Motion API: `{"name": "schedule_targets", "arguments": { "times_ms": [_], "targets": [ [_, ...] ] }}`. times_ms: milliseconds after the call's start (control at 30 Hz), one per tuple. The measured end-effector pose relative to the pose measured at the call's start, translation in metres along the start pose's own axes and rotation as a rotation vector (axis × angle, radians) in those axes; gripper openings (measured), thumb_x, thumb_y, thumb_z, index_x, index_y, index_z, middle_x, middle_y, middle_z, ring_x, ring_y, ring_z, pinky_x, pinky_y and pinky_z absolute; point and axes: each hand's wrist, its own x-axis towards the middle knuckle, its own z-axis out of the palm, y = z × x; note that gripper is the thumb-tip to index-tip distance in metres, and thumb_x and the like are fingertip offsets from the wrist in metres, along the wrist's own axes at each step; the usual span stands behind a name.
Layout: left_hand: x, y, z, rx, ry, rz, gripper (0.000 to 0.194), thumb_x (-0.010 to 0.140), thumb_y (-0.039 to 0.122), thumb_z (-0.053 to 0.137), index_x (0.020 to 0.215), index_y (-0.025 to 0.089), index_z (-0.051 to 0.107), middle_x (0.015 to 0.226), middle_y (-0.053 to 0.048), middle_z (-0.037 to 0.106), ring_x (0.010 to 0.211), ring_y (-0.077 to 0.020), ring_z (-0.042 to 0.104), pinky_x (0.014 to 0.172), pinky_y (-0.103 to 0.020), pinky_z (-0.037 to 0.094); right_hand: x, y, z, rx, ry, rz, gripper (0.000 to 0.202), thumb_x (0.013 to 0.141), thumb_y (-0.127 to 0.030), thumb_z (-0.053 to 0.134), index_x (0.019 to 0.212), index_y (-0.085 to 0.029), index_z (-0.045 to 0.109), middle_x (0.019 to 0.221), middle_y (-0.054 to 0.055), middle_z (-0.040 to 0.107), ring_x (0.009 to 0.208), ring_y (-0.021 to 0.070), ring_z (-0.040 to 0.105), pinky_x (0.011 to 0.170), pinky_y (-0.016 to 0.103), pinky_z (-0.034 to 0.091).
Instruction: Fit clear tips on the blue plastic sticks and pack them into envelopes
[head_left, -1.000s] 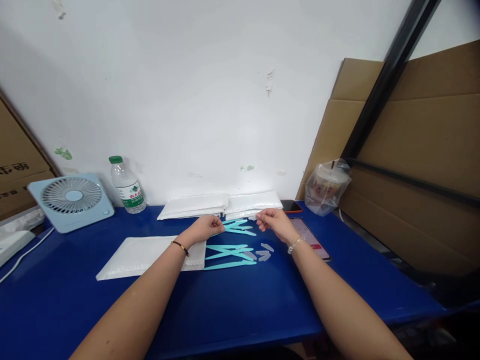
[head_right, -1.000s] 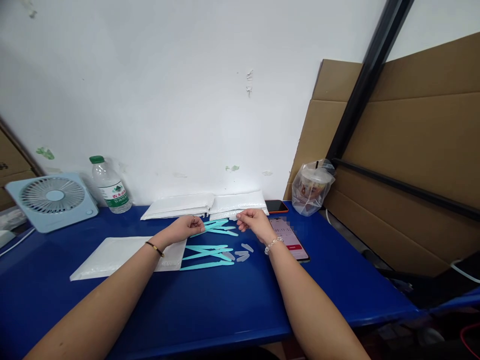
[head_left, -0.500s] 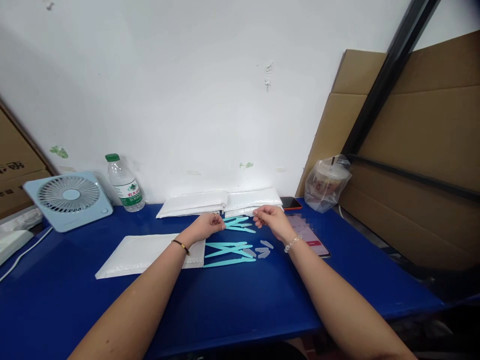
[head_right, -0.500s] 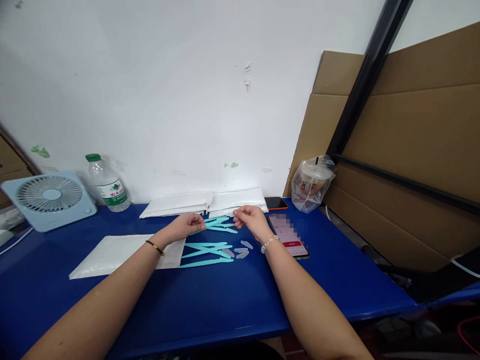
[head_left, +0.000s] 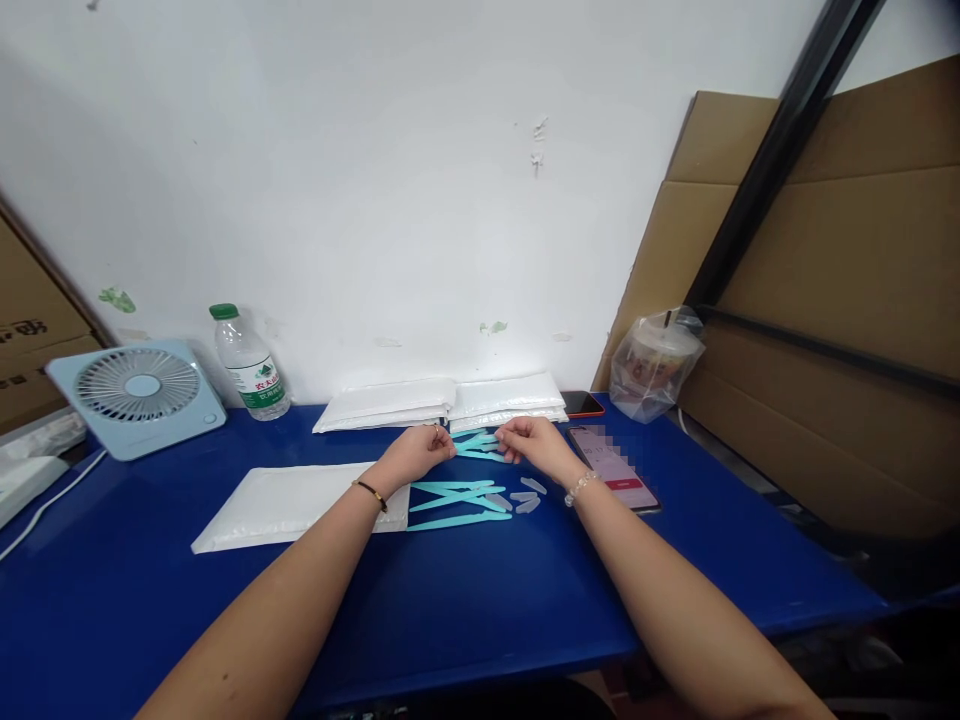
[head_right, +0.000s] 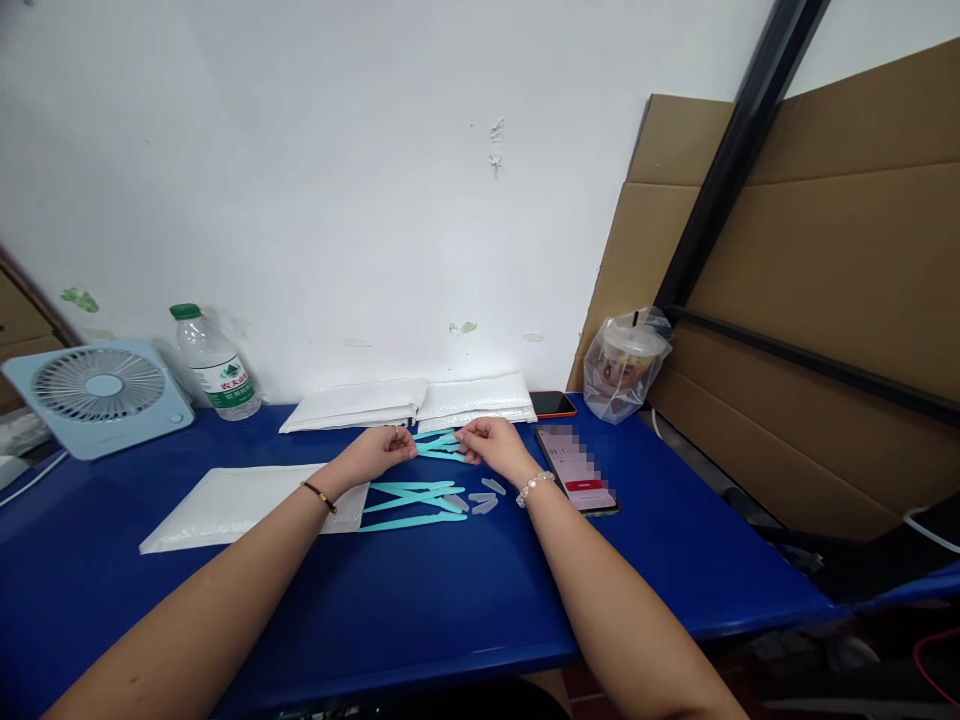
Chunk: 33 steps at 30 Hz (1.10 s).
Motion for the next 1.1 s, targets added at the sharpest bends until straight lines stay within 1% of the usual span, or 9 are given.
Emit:
{"name": "schedule_targets", "arguments": {
  "times_ms": [100, 200, 300, 367, 500, 633, 833, 967, 1100],
  "targets": [
    [-0.001, -0.002, 0.001, 0.13, 0.071, -0.029, 0.027, 0.077, 0.042, 0.054, 0.086, 0.019, 0.064, 0.079, -0.004, 0.064, 0.071, -0.0188, 0.058, 0.057, -0.026, 0.038, -0.005, -0.004, -0.022, -0.363, -0.049, -0.019, 0.025, 0.073, -0.039, 0.063, 0.076, -0.014, 0.066, 0.066, 0.003, 0.064, 0.055, 0.0113, 0.055, 0.051, 0.023, 0.041],
    [-0.006, 0.002, -0.004, 0.18, 0.118, 0.037, 0.031, 0.072, 0.045, 0.06, 0.093, 0.022, 0.064, 0.095, -0.005, 0.063, 0.082, -0.0201, 0.059, 0.062, -0.025, 0.04, -0.015, -0.014, -0.044, -0.554, -0.283, 0.049, 0.019, 0.068, -0.033, 0.067, 0.071, -0.015, 0.068, 0.067, 0.003, 0.067, 0.061, 0.0133, 0.057, 0.054, 0.022, 0.041],
    [-0.01, 0.008, -0.007, 0.208, -0.03, 0.081, 0.031, 0.067, 0.047, 0.065, 0.085, 0.023, 0.067, 0.089, -0.003, 0.063, 0.075, -0.0181, 0.058, 0.057, -0.024, 0.038, -0.022, -0.022, -0.051, -0.679, -0.406, 0.15, 0.017, 0.06, -0.028, 0.072, 0.071, -0.016, 0.068, 0.067, 0.002, 0.067, 0.061, 0.014, 0.058, 0.052, 0.021, 0.04],
    [-0.011, 0.01, -0.006, 0.229, -0.124, 0.08, 0.027, 0.065, 0.045, 0.067, 0.08, 0.023, 0.068, 0.083, -0.002, 0.063, 0.07, -0.0169, 0.057, 0.054, -0.024, 0.036, -0.023, -0.023, -0.046, -0.738, -0.402, 0.163, 0.013, 0.059, -0.023, 0.071, 0.07, -0.016, 0.067, 0.067, 0.001, 0.067, 0.06, 0.0138, 0.058, 0.051, 0.021, 0.04],
    [-0.01, 0.009, -0.001, 0.236, -0.18, 0.043, 0.02, 0.069, 0.04, 0.063, 0.073, 0.021, 0.067, 0.077, -0.002, 0.065, 0.065, -0.0157, 0.056, 0.051, -0.024, 0.034, -0.019, -0.016, -0.031, -0.772, -0.352, 0.101, 0.008, 0.06, -0.016, 0.064, 0.068, -0.017, 0.063, 0.069, 0.002, 0.066, 0.059, 0.0129, 0.057, 0.05, 0.02, 0.039],
    [-0.008, 0.007, 0.001, 0.109, -0.159, 0.051, 0.021, 0.074, 0.04, 0.056, 0.077, 0.02, 0.062, 0.077, -0.003, 0.065, 0.068, -0.0162, 0.057, 0.055, -0.024, 0.038, -0.015, -0.01, -0.029, -0.67, -0.275, 0.03, 0.008, 0.065, -0.016, 0.06, 0.072, -0.016, 0.062, 0.067, 0.002, 0.065, 0.058, 0.0129, 0.057, 0.051, 0.021, 0.04],
    [-0.002, 0.008, 0.003, -0.342, -0.047, 0.066, 0.024, 0.083, 0.042, 0.047, 0.088, 0.019, 0.048, 0.077, -0.002, 0.063, 0.07, -0.0148, 0.06, 0.067, -0.026, 0.046, -0.011, -0.015, -0.03, -0.396, -0.081, -0.101, 0.02, 0.078, -0.032, 0.055, 0.082, -0.016, 0.068, 0.071, 0.003, 0.065, 0.062, 0.0147, 0.057, 0.057, 0.025, 0.044],
    [-0.001, 0.008, 0.002, -0.339, -0.031, 0.075, 0.024, 0.083, 0.042, 0.049, 0.087, 0.018, 0.048, 0.076, -0.002, 0.062, 0.065, -0.013, 0.057, 0.063, -0.025, 0.044, -0.01, -0.017, -0.026, -0.149, 0.009, -0.098, 0.021, 0.077, -0.034, 0.058, 0.087, -0.016, 0.064, 0.068, 0.002, 0.061, 0.058, 0.0122, 0.054, 0.054, 0.024, 0.045],
    [-0.003, 0.007, 0.002, -0.33, -0.051, 0.075, 0.025, 0.083, 0.042, 0.049, 0.087, 0.018, 0.049, 0.077, -0.002, 0.063, 0.065, -0.0127, 0.056, 0.062, -0.025, 0.044, -0.01, -0.019, -0.023, 0.0, 0.01, -0.151, 0.022, 0.078, -0.035, 0.06, 0.09, -0.016, 0.061, 0.072, 0.002, 0.061, 0.062, 0.0117, 0.056, 0.059, 0.025, 0.047]
  ]
}}
